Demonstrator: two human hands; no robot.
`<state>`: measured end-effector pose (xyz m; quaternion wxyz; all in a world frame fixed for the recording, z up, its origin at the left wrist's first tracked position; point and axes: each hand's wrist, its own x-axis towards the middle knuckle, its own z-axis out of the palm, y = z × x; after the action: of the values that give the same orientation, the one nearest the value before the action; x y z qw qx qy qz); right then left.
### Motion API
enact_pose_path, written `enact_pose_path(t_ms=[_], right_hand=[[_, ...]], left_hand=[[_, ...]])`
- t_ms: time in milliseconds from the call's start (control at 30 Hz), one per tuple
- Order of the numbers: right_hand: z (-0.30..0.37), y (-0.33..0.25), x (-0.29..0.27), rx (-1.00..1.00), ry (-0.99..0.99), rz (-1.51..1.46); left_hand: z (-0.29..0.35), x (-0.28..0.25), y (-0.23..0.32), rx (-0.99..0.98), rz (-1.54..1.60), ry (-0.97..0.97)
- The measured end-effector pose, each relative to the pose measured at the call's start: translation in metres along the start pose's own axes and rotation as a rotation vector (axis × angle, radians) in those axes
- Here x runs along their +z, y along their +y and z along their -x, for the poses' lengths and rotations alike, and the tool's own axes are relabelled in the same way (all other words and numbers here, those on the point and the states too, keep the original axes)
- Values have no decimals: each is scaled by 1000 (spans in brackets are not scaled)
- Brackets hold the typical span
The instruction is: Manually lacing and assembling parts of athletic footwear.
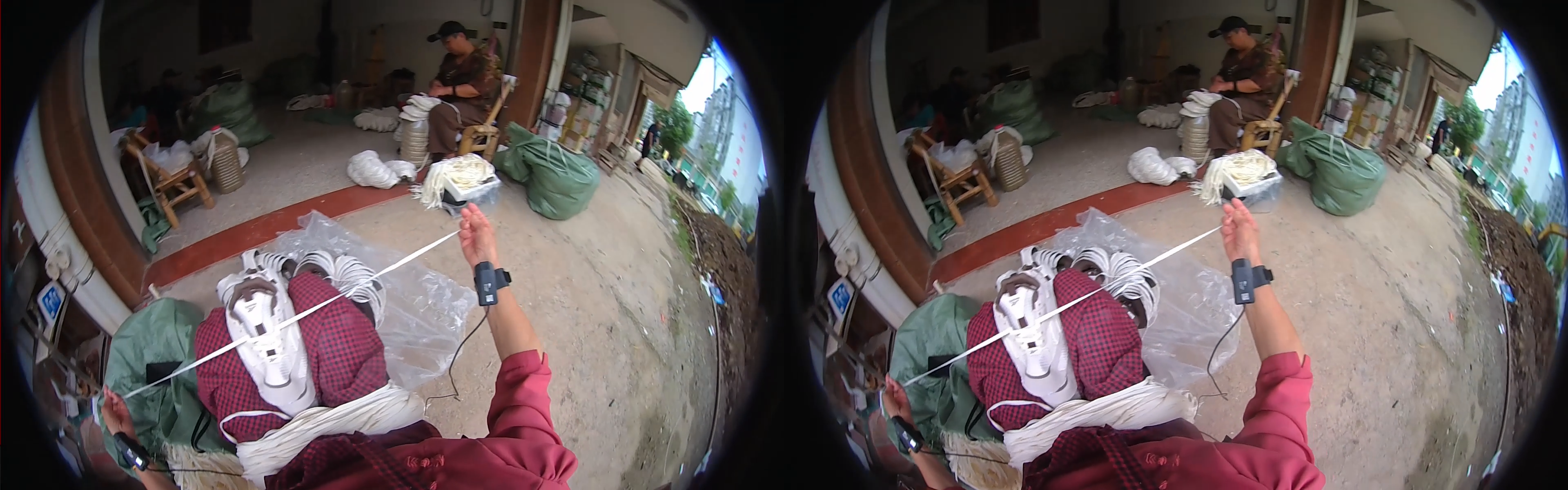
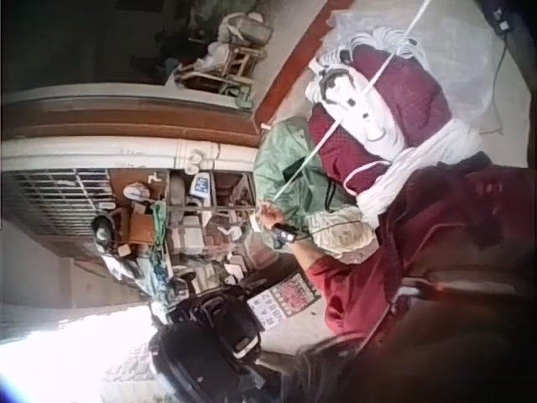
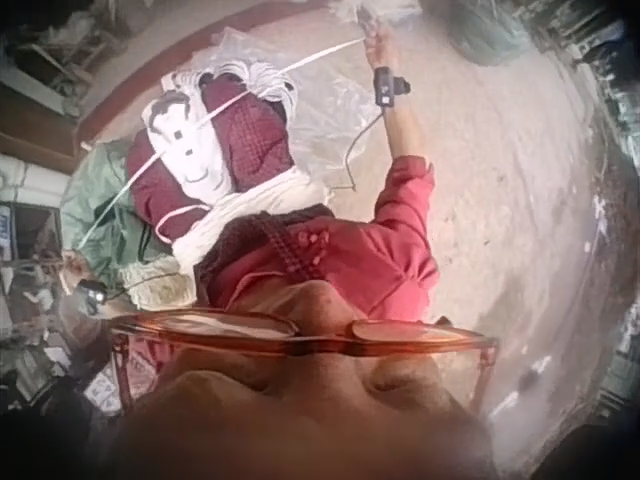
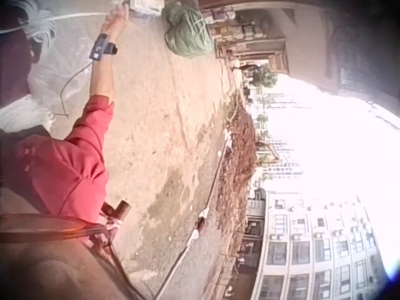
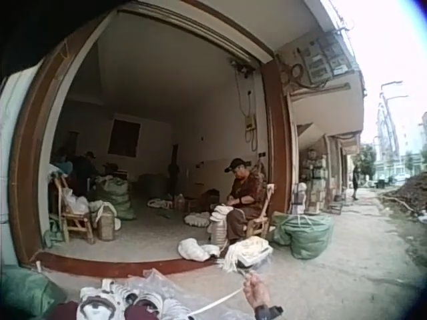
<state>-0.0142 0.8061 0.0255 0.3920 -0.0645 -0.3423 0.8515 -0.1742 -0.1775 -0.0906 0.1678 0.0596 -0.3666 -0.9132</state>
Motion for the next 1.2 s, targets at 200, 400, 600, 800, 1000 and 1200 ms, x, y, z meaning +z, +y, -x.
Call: enact_pose_path(t_ms=[200, 400, 600, 800, 1000, 1200], right_hand=[[11, -11, 9, -35, -37, -46], [54, 21, 70, 82, -395, 384], [122, 116, 155, -27, -936, 685], [164, 134, 204, -306, -1189, 1010], [178, 138, 225, -343, -1173, 1188], [187, 140, 234, -500, -1270, 1407]], left_hand=[[-16, 13, -11, -3, -40, 89], [27, 123, -48, -26, -235, -185], [132, 263, -95, 46, -472, -355], [213, 366, -167, 91, -819, -697], [214, 355, -200, -26, -629, -760], [217, 349, -200, -29, -625, -766]])
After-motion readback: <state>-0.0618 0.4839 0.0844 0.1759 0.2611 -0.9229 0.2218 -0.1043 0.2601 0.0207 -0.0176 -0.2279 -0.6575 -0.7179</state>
